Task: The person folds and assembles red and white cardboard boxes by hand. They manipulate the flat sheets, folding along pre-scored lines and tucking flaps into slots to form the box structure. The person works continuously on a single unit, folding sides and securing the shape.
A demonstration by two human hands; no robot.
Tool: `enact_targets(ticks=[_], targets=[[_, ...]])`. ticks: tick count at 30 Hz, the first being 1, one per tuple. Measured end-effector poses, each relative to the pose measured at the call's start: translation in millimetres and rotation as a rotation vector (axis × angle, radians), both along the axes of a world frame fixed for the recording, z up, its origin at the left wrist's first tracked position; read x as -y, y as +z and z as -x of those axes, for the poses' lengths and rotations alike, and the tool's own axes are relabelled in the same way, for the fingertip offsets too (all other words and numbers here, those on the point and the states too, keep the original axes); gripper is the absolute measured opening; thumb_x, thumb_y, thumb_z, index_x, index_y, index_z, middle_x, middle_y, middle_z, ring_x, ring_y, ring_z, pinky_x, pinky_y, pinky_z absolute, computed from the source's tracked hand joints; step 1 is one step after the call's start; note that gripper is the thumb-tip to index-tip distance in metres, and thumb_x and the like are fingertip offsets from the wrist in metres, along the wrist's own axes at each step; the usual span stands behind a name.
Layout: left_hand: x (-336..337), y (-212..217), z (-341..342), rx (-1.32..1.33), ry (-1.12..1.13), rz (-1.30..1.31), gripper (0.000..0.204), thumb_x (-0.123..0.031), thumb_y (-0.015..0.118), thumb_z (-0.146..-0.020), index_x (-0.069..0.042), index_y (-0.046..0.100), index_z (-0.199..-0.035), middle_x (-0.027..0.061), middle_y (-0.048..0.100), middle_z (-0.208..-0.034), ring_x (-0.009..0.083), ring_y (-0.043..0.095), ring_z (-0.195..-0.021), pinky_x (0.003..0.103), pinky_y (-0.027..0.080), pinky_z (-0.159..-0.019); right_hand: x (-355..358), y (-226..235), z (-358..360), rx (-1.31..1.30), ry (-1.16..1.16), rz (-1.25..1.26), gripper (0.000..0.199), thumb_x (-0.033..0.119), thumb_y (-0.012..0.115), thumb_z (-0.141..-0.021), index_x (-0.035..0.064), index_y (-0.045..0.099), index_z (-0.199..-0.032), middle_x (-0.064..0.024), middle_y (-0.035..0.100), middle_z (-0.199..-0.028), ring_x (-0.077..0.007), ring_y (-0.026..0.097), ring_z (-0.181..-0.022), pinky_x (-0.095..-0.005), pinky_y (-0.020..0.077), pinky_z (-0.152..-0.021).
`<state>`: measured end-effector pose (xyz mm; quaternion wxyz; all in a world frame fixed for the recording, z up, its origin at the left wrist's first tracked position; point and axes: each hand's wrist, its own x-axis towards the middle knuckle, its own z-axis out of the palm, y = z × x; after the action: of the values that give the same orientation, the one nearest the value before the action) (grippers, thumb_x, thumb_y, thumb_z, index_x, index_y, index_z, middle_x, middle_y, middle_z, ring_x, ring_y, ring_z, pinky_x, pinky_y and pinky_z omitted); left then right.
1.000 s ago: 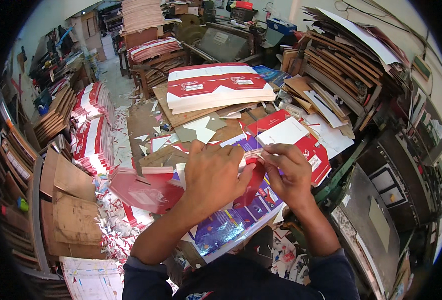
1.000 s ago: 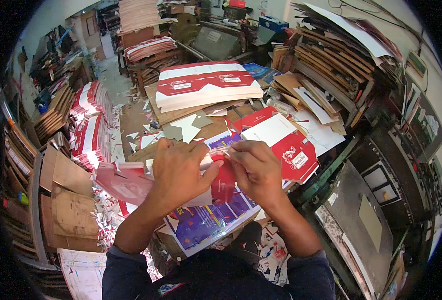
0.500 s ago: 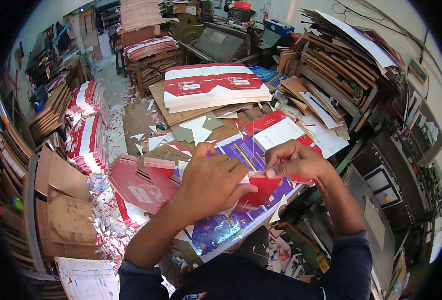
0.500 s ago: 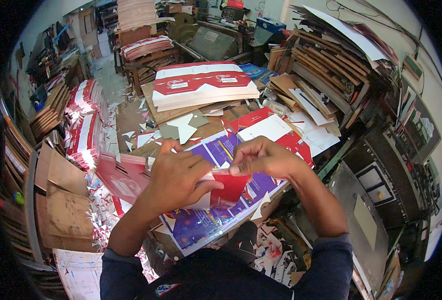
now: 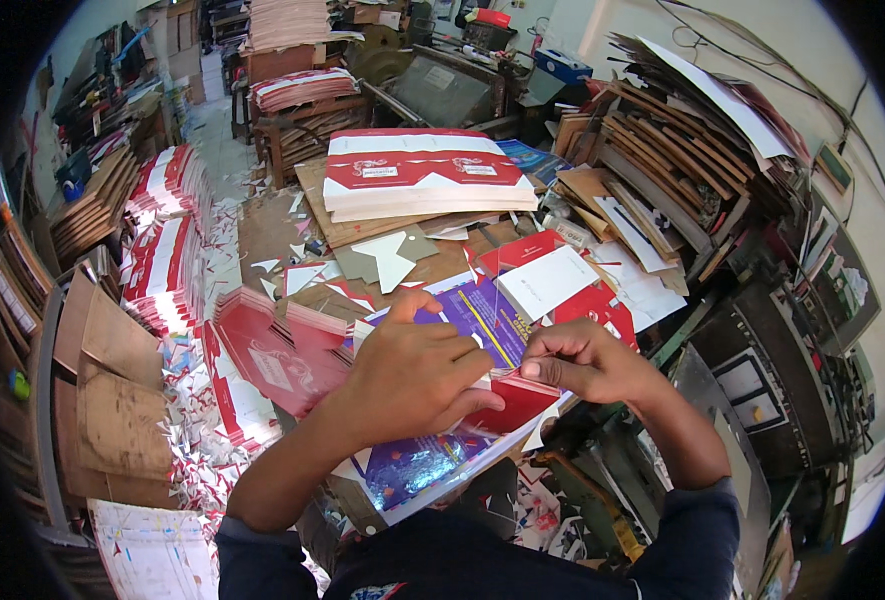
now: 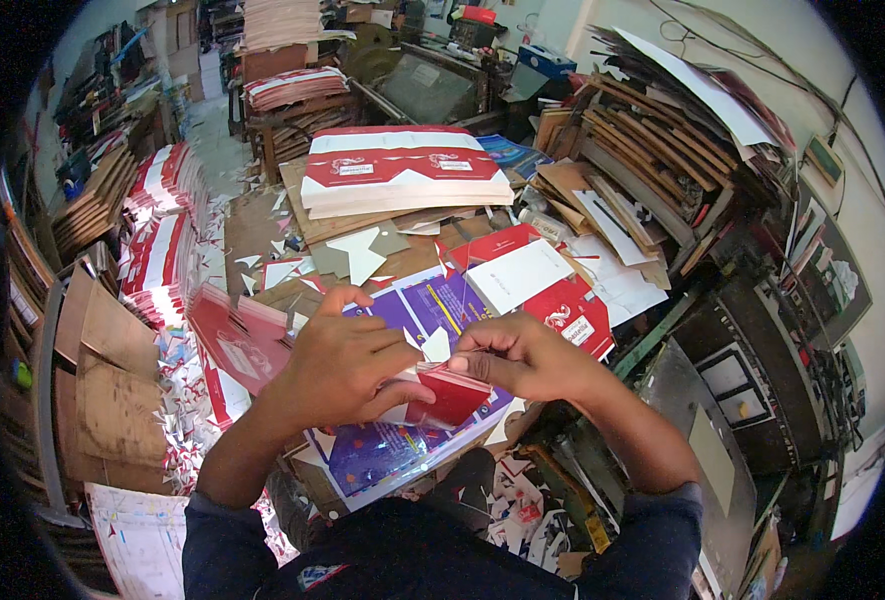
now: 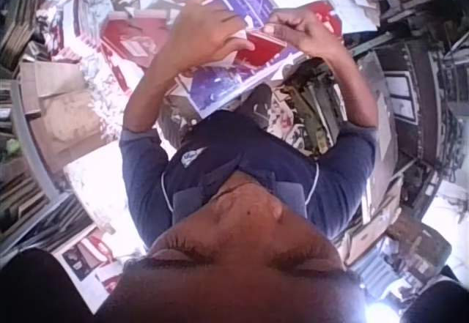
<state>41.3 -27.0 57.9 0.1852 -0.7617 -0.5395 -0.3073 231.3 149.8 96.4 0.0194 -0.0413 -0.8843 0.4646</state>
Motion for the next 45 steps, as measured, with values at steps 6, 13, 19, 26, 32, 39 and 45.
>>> enact_targets(ticks=[6, 13, 19, 26, 32, 39, 45], targets=[[-1, 1, 1, 0.005, 0.014, 0.05, 0.033, -0.045, 0.075, -0.081, -0.012, 0.07, -0.088, 0.0019, 0.07, -0.081, 0.0184, 0.067, -0.078, 0.042, 0.041, -0.093, -3, -15, -1, -0.062, -0.032, 0.006, 0.02, 0.019, 0.062, -0.1, 0.0001, 0.065, -0.096, -0.0008, 0.062, -0.08, -0.0074, 0.053, -0.075, -0.0263, 0.0429, -0.067], [0, 3, -1, 0.014, 0.014, 0.047, 0.035, -0.046, 0.075, -0.082, -0.011, 0.069, -0.086, 0.0059, 0.07, -0.08, 0.0212, 0.067, -0.077, 0.043, 0.042, -0.093, -7, -31, 14, -0.103, -0.043, 0.122, 0.02, 0.021, 0.06, -0.102, 0.0009, 0.062, -0.098, 0.0017, 0.06, -0.086, -0.0052, 0.052, -0.082, -0.0228, 0.0424, -0.073], [-7, -1, -1, 0.011, 0.029, 0.013, 0.039, -0.048, 0.075, -0.082, -0.01, 0.068, -0.083, 0.0079, 0.068, -0.073, 0.0231, 0.066, -0.071, 0.044, 0.043, -0.09, -9, -47, 19, -0.111, -0.086, 0.33, 0.021, 0.024, 0.057, -0.104, 0.0033, 0.063, -0.1, 0.0036, 0.062, -0.088, -0.0031, 0.052, -0.082, -0.022, 0.0432, -0.073], [-9, 1, -3, -0.018, 0.03, -0.002, 0.039, -0.048, 0.075, -0.082, -0.01, 0.066, -0.078, 0.0059, 0.063, -0.064, 0.0221, 0.062, -0.062, 0.043, 0.042, -0.084, -16, -61, 25, -0.141, -0.143, 0.498, 0.025, 0.029, 0.058, -0.103, 0.005, 0.066, -0.102, 0.0022, 0.067, -0.092, -0.0034, 0.057, -0.083, -0.0218, 0.0455, -0.073], [-11, 5, -12, 0.017, 0.089, -0.066, 0.042, -0.048, 0.075, -0.082, -0.01, 0.068, -0.097, 0.0062, 0.064, -0.071, 0.0226, 0.062, -0.066, 0.042, 0.04, -0.084, -24, -84, 35, -0.211, -0.14, 0.581, 0.025, 0.027, 0.059, -0.103, 0.0038, 0.066, -0.102, 0.0007, 0.068, -0.095, -0.0039, 0.059, -0.087, -0.0225, 0.0477, -0.078], [1, 23, -44, -0.072, 0.232, 0.119, 0.044, -0.043, 0.075, -0.082, -0.018, 0.068, -0.117, 0.0053, 0.059, -0.098, 0.0207, 0.061, -0.089, 0.043, 0.04, -0.078, -15, -79, 28, -0.242, -0.093, 0.491, 0.017, 0.017, 0.057, -0.103, 0.0015, 0.064, -0.102, -0.0001, 0.067, -0.095, -0.0038, 0.058, -0.088, -0.0223, 0.0465, -0.077], [-11, 8, -39, 0.038, 0.073, 0.049, 0.033, -0.038, 0.077, -0.079, -0.017, 0.072, -0.105, 0.0008, 0.062, -0.103, 0.0193, 0.061, -0.088, 0.04, 0.04, -0.077, -5, -75, 31, -0.351, -0.074, 0.501, 0.016, 0.017, 0.057, -0.102, 0.0019, 0.064, -0.101, 0.0006, 0.065, -0.09, -0.0044, 0.059, -0.085, -0.0222, 0.0474, -0.075]])
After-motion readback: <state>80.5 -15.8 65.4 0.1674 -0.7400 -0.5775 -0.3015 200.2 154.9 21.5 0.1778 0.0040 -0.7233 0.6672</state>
